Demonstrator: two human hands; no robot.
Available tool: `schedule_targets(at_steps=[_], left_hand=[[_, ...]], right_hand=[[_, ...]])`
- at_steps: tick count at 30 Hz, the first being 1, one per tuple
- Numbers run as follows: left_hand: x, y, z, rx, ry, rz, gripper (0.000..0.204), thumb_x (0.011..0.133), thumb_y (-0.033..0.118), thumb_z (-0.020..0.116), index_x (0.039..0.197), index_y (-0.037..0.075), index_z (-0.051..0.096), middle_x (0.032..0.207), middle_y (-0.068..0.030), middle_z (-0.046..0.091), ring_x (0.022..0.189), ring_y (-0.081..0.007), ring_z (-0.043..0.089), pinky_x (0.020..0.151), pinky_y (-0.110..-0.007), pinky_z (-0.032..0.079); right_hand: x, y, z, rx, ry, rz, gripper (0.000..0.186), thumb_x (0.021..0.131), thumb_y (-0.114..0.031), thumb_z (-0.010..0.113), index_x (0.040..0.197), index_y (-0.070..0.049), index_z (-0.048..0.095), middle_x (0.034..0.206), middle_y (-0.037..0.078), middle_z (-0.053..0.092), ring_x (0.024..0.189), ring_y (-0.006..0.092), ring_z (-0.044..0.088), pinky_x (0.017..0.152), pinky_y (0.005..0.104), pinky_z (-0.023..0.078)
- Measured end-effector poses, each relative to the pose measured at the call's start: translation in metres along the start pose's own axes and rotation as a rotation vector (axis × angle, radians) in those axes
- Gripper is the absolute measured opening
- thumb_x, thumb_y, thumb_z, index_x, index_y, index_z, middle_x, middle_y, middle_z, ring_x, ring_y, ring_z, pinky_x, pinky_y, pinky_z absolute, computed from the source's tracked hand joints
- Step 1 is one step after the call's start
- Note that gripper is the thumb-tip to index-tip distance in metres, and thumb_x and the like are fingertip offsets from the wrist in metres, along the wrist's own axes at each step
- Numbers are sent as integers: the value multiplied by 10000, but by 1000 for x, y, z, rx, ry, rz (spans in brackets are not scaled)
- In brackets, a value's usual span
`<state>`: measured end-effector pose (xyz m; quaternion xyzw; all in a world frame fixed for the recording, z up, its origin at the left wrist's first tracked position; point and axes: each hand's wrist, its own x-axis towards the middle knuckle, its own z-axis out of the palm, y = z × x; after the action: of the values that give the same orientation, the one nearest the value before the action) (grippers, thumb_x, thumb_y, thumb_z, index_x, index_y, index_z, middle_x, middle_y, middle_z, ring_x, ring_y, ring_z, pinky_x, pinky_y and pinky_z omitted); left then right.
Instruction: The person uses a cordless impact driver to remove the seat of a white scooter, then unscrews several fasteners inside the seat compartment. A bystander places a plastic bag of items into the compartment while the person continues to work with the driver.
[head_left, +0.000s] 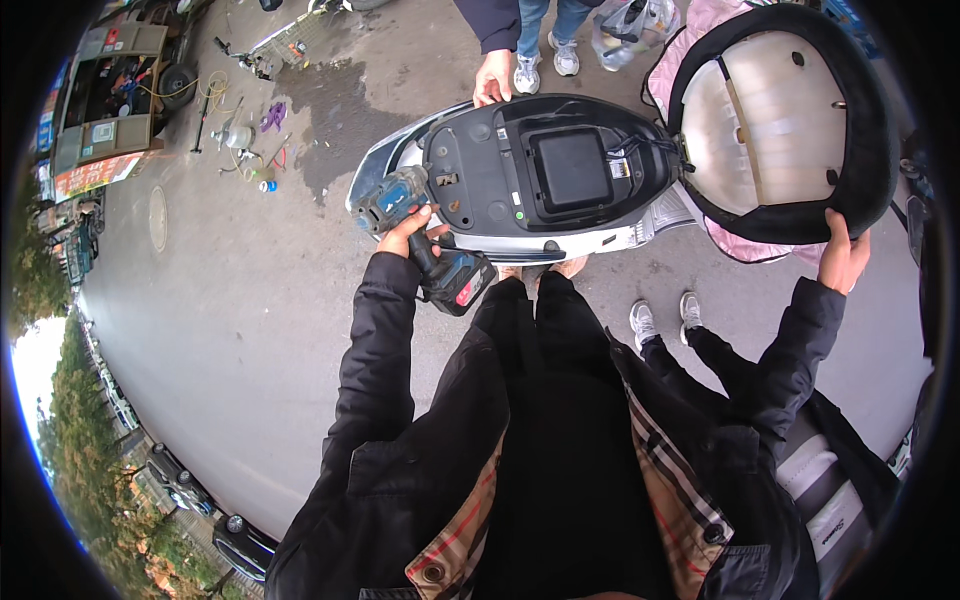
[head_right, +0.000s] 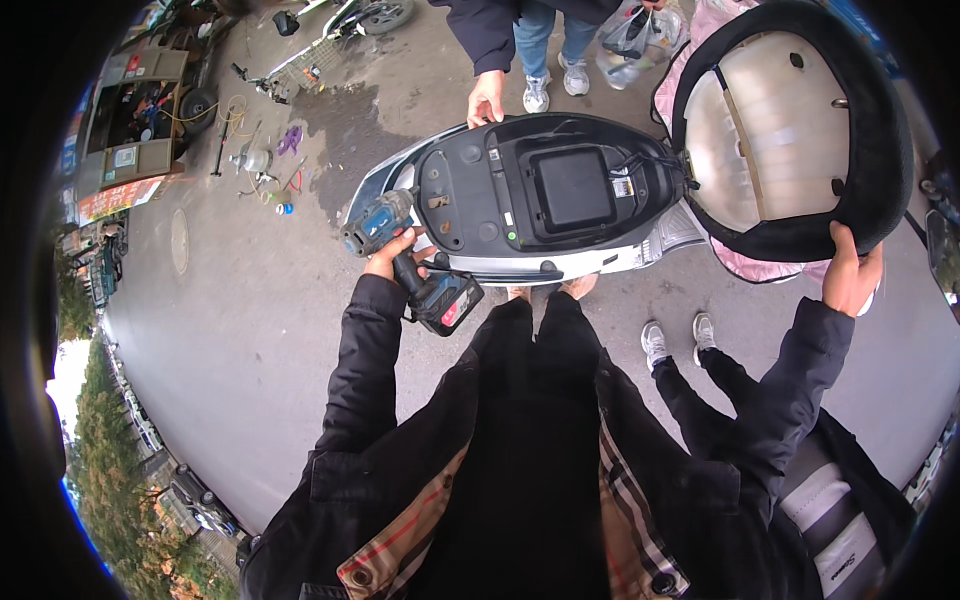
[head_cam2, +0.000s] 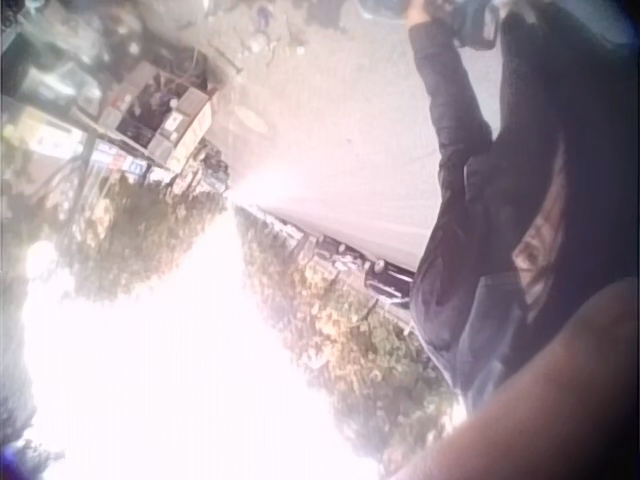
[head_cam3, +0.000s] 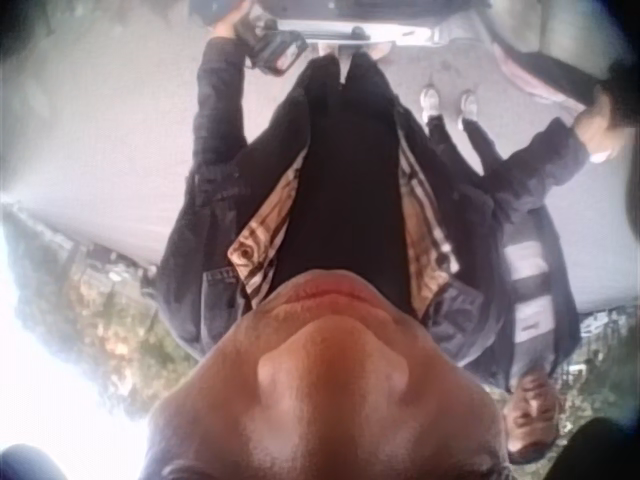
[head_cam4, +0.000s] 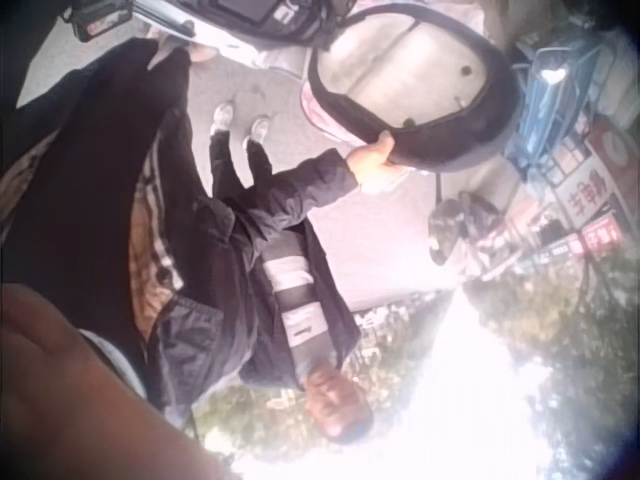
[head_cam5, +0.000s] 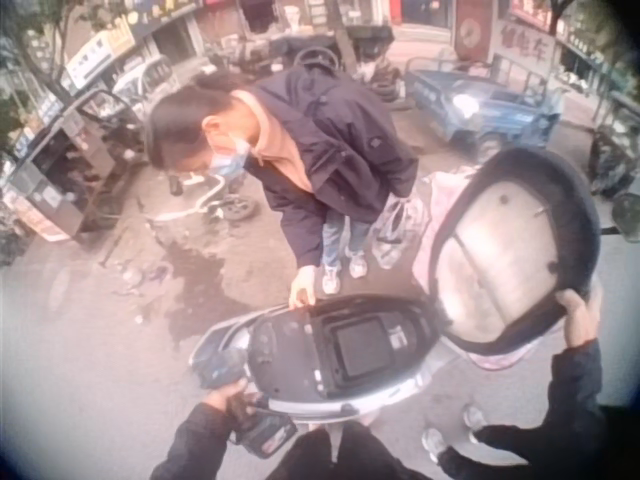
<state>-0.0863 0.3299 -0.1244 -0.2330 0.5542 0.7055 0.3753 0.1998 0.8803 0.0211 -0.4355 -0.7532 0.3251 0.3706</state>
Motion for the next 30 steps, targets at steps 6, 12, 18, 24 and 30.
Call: schedule_targets(at_steps=[6, 12, 18, 24, 30], left_hand=[[40, -18, 6, 59, 104, -68, 389, 888, 242, 810, 1199, 123, 610, 1186, -87, 694, 848, -302, 711, 533, -369, 525], [56, -24, 0, 75, 103, -40, 423, 841, 225, 846, 1156, 115, 586, 986, -105, 712, 615, -252, 666, 502, -382, 511], [62, -16, -8, 114, 71, -33, 462, 824, 189, 850, 1183, 97, 575, 904, -110, 696, 542, -245, 631, 504, -378, 517], [68, -15, -10, 24, 64, -184, 405, 831, 195, 840, 1148, 83, 614, 879, -109, 706, 536, -247, 621, 493, -374, 510], [74, -7, -3, 25, 73, -140, 345, 844, 208, 830, 1101, 67, 648, 905, -111, 711, 552, -240, 623, 495, -365, 507]], right_hand=[[22, 8, -6, 46, -69, 37, 357, 835, -97, 709, 1129, 102, 673, 1045, 110, 710, 965, 186, 639, 954, 301, 467], [43, -7, -5, -64, -87, 14, 290, 827, -80, 700, 1041, 115, 686, 992, 104, 708, 909, 181, 632, 915, 280, 467], [49, -58, -15, -227, -19, -168, 272, 801, -118, 719, 979, 88, 701, 924, 68, 666, 870, 166, 583, 841, 288, 448], [23, -78, 12, -61, -125, -15, 331, 822, -43, 687, 1118, 105, 681, 1034, 85, 717, 933, 162, 632, 922, 267, 466], [-6, -98, 62, -23, -203, -53, 420, 817, 4, 662, 1223, 109, 642, 1137, 119, 715, 1021, 186, 652, 980, 283, 465]])
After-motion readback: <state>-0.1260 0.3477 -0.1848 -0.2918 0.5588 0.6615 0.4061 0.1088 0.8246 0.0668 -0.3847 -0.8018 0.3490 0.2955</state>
